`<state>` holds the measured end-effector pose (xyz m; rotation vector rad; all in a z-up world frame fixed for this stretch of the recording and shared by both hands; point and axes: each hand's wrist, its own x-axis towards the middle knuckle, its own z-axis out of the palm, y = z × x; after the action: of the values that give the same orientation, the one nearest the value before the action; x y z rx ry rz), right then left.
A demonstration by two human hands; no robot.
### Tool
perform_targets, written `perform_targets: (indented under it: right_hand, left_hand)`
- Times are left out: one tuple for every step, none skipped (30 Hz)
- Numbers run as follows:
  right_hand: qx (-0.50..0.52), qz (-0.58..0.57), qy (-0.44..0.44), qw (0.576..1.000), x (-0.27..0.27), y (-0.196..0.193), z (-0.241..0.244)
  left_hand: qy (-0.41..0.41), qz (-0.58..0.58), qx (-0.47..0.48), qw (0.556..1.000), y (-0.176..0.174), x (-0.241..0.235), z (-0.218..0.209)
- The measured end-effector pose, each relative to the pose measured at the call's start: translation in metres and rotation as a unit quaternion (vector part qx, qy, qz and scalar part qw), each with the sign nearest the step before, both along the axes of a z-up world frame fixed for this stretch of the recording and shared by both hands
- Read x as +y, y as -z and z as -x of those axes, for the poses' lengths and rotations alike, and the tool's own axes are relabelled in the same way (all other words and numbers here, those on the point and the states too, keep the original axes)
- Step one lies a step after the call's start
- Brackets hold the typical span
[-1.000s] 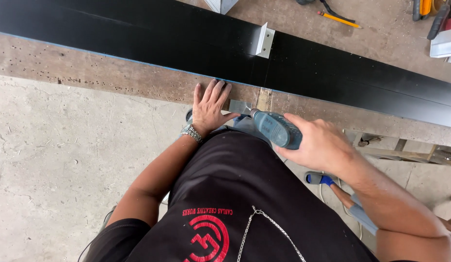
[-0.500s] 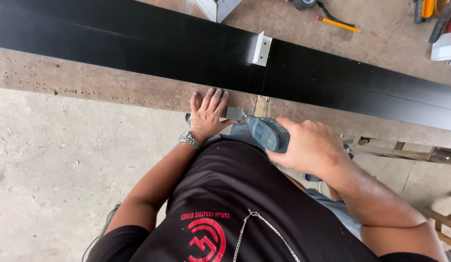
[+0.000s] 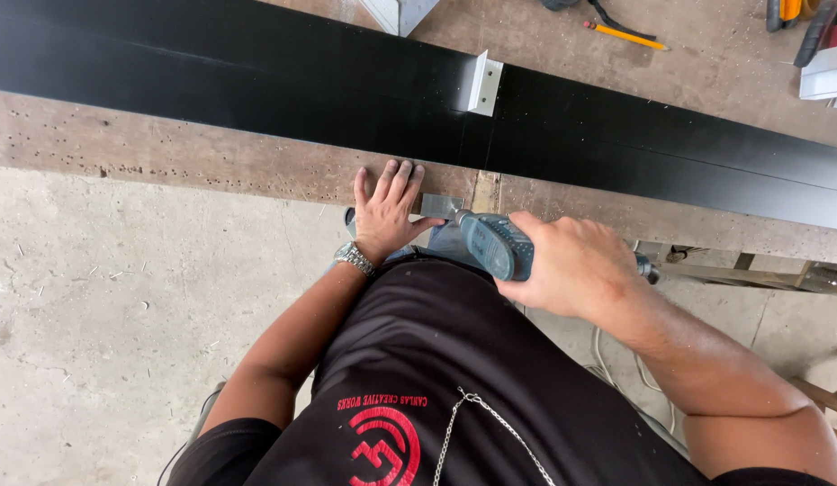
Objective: Measuring, marking, drilling, and riveting metal brackets onto metal strips at a workbench.
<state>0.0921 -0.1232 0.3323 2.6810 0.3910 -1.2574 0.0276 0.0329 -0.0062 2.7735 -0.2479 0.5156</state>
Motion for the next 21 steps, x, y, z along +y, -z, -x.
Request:
perform_targets:
  right_hand:
    - [0.002, 0.000, -0.001, 1.000, -0.001, 0.001, 0.002]
    - [0.004, 0.000, -0.003, 1.000, -0.003, 0.002, 0.003]
    - [0.006, 0.001, -0.005, 1.000, -0.004, 0.002, 0.004]
    - [0.005, 0.002, -0.005, 1.000, -0.005, 0.003, 0.004]
    - [0.002, -0.003, -0.006, 1.000, -0.006, 0.004, 0.004]
    - [0.001, -0.009, -0.007, 1.000, -0.007, 0.005, 0.004]
    - [0.001, -0.010, -0.008, 1.000, -0.008, 0.005, 0.003]
    - [0.000, -0.009, -0.015, 1.000, -0.008, 0.006, 0.003]
    - [-0.001, -0.009, -0.023, 1.000, -0.009, 0.006, 0.002]
    - [-0.003, -0.009, -0.023, 1.000, -0.011, 0.007, 0.001]
    - [-0.002, -0.003, -0.032, 0.999, -0.013, 0.008, 0.000]
    - [0.000, 0.002, -0.042, 0.999, -0.014, 0.009, 0.000]
    - [-0.001, 0.002, -0.042, 0.999, -0.011, 0.005, -0.003]
    - [0.001, -0.003, -0.033, 0.999, -0.007, 0.001, -0.004]
    - [0.003, -0.009, -0.024, 1.000, -0.004, -0.004, -0.005]
    - [0.000, -0.009, -0.024, 1.000, -0.005, -0.002, -0.005]
    - [0.002, -0.002, -0.045, 0.999, -0.006, 0.000, -0.005]
    - [0.005, 0.005, -0.067, 0.998, -0.006, 0.002, -0.005]
    - [0.004, 0.003, -0.069, 0.998, -0.006, 0.003, -0.008]
    - [0.008, 0.006, -0.103, 0.995, -0.007, 0.003, -0.009]
    - [0.012, 0.010, -0.137, 0.990, -0.008, 0.004, -0.011]
  left_hand:
    - [-0.001, 0.000, 0.002, 1.000, 0.000, 0.001, 0.002]
    - [-0.001, 0.001, 0.000, 1.000, 0.001, 0.000, 0.001]
    - [-0.002, 0.002, -0.002, 1.000, 0.002, -0.001, 0.000]
    - [-0.002, 0.004, -0.003, 1.000, 0.003, -0.001, -0.001]
    - [-0.001, 0.003, -0.007, 1.000, 0.004, -0.001, -0.001]
    - [-0.001, 0.001, -0.009, 1.000, 0.004, 0.000, 0.000]
    - [-0.002, 0.000, -0.009, 1.000, 0.005, 0.000, 0.001]
    - [-0.001, 0.001, -0.010, 1.000, 0.006, 0.000, 0.001]
    - [0.001, 0.002, -0.012, 1.000, 0.007, -0.001, 0.001]
    - [0.001, 0.001, -0.014, 1.000, 0.007, -0.001, 0.001]
    - [0.001, 0.001, -0.012, 1.000, 0.007, -0.002, 0.000]
    - [0.000, 0.001, -0.008, 1.000, 0.007, -0.001, 0.002]
    - [0.000, 0.000, -0.009, 1.000, 0.008, -0.001, 0.000]
    - [0.001, -0.002, -0.013, 1.000, 0.009, -0.001, 0.001]
    - [0.002, -0.005, -0.018, 1.000, 0.009, -0.001, 0.001]
    - [0.002, -0.006, -0.020, 1.000, 0.009, -0.002, 0.002]
    - [0.005, -0.009, -0.020, 1.000, 0.009, -0.002, 0.002]
    - [0.006, -0.014, -0.019, 1.000, 0.009, -0.001, 0.002]
    - [0.004, -0.016, -0.020, 1.000, 0.009, 0.000, 0.001]
    - [0.005, -0.020, -0.021, 1.000, 0.010, 0.000, 0.002]
    - [0.006, -0.025, -0.022, 0.999, 0.010, -0.001, 0.002]
